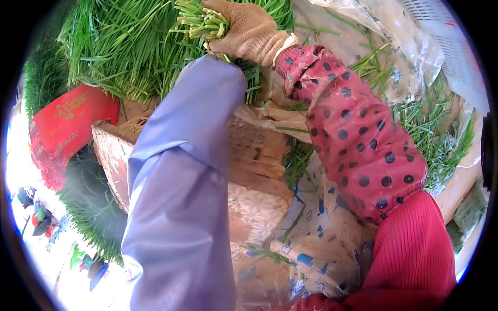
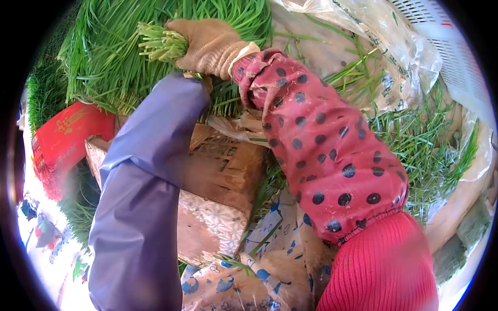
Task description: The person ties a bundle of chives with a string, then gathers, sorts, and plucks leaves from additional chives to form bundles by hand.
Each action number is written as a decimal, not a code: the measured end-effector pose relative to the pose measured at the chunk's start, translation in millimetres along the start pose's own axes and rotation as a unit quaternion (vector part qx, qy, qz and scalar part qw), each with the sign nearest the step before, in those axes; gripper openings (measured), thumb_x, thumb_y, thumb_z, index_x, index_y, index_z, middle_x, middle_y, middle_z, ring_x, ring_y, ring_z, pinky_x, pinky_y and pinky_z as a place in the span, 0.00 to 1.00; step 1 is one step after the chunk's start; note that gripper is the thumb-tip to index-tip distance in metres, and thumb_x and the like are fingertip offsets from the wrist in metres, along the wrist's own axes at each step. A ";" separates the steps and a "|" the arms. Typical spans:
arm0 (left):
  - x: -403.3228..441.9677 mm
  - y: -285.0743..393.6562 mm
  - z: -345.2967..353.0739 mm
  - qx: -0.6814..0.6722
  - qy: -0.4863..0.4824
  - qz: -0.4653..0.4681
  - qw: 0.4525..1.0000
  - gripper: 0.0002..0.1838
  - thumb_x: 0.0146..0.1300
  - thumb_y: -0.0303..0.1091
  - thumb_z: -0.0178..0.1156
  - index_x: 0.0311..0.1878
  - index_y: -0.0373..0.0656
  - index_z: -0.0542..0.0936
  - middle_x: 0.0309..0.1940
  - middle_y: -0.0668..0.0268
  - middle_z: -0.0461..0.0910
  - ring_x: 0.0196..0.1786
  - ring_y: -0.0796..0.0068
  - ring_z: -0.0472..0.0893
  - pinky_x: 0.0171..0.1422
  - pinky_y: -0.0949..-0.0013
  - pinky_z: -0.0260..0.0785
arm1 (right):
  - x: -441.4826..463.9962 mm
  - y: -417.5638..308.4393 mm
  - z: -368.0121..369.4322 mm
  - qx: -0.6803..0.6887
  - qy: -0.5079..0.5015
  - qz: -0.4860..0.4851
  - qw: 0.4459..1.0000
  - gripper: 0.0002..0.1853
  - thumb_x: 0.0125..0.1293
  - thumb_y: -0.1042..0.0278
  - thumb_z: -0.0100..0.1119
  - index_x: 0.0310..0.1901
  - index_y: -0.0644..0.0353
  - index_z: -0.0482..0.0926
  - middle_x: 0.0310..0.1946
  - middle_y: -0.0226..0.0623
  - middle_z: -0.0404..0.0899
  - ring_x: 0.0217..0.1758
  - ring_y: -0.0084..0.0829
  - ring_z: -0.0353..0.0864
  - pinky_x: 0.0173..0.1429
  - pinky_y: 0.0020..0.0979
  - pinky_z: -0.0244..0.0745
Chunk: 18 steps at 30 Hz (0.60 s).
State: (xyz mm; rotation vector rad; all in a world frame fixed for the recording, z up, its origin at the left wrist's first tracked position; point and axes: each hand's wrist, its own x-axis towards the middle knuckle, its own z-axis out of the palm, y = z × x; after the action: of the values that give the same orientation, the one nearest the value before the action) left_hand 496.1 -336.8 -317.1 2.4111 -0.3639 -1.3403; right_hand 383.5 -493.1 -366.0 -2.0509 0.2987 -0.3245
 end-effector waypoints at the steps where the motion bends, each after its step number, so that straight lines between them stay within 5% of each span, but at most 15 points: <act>1: -4.4 1.4 -7.1 0.001 0.019 0.012 1.000 0.41 0.70 0.44 0.56 0.77 0.44 0.44 0.69 0.50 0.65 0.66 0.58 0.70 0.73 0.59 0.59 | -0.1 -1.8 -1.7 -0.002 0.000 -0.001 1.000 0.32 0.50 0.56 0.67 0.60 0.46 0.74 0.39 0.40 0.84 0.44 0.45 0.82 0.49 0.39 0.77; 8: 6.9 -0.2 32.7 0.421 -0.043 -0.015 0.906 0.41 0.70 0.45 0.55 0.77 0.43 0.44 0.68 0.49 0.66 0.62 0.58 0.73 0.70 0.60 0.62 | -4.1 -17.4 -11.7 0.052 0.051 -0.009 0.997 0.25 0.49 0.58 0.66 0.52 0.48 0.78 0.34 0.40 0.83 0.39 0.46 0.82 0.43 0.40 0.76; 13: 40.0 -10.5 79.6 0.516 -0.073 -0.071 0.850 0.41 0.70 0.45 0.54 0.77 0.43 0.44 0.67 0.48 0.66 0.60 0.59 0.76 0.69 0.61 0.65 | -10.5 -31.8 -40.3 0.084 0.143 -0.066 0.984 0.17 0.52 0.62 0.64 0.46 0.53 0.80 0.31 0.38 0.82 0.36 0.38 0.82 0.41 0.35 0.77; 18: 56.2 -23.8 88.6 0.548 -0.078 -0.094 0.828 0.41 0.71 0.46 0.53 0.77 0.43 0.43 0.67 0.48 0.67 0.58 0.59 0.78 0.67 0.62 0.67 | -31.0 -12.3 -105.2 0.130 0.268 0.004 0.955 0.16 0.54 0.66 0.60 0.46 0.58 0.79 0.35 0.39 0.82 0.37 0.36 0.82 0.42 0.34 0.78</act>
State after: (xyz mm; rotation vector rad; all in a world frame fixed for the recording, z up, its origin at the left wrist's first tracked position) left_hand 450.7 -353.3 -413.2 3.2793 -1.2657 -1.7073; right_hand 318.6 -562.1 -309.3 -1.6727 0.5602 -0.8728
